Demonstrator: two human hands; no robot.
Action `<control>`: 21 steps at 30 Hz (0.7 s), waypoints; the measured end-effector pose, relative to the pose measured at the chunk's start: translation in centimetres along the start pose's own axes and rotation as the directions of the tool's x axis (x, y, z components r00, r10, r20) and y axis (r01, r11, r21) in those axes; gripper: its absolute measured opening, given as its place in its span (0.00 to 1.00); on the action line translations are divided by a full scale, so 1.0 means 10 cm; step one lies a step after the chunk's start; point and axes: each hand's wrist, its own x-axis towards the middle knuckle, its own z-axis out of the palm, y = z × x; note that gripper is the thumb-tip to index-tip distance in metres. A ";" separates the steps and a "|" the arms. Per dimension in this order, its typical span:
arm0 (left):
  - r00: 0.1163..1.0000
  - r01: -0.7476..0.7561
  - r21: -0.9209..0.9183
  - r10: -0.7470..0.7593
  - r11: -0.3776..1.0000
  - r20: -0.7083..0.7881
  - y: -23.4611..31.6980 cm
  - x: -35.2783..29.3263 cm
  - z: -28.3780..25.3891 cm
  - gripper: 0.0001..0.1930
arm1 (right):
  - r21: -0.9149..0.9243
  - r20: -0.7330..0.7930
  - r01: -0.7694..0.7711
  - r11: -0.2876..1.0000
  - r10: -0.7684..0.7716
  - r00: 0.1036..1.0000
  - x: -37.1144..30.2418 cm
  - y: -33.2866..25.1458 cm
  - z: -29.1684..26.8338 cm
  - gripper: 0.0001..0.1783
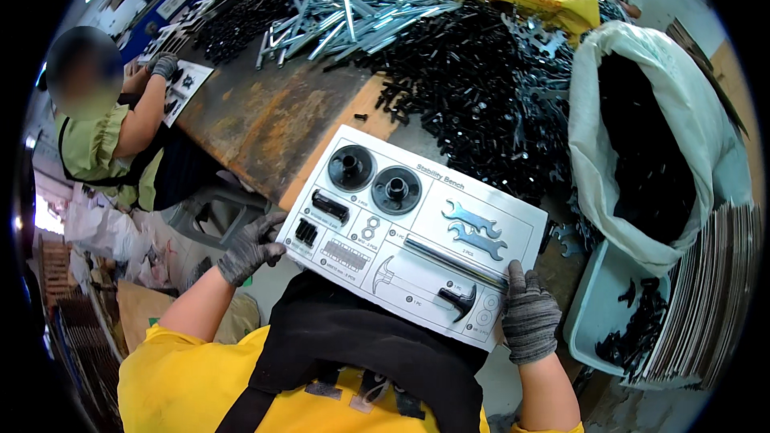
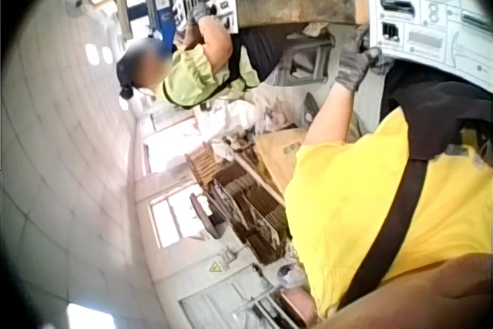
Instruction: The person repeatedly picks small metal hardware pieces from a bin and places them into designated slots on a printed cardboard template. They handle multiple templates, filling each with bolts, nuts, and washers, then set the completed templates aside.
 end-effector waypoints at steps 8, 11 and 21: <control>0.989 -0.137 -0.449 0.097 0.883 -0.110 -0.46 0.15 -0.29 0.26 | 0.108 -0.092 0.137 0.985 -0.127 0.988 0.20 -0.33 -0.05 0.22; 0.954 -0.291 -0.785 0.101 0.546 -0.283 -0.51 0.29 -0.30 0.32 | 0.157 -0.098 0.163 0.974 -0.149 0.984 0.36 -0.69 -0.13 0.20; 0.837 -0.543 -0.806 0.083 0.234 -0.540 -0.60 0.39 -0.13 0.27 | 0.212 -0.006 0.375 0.902 -0.383 0.924 1.02 -1.69 -0.14 0.28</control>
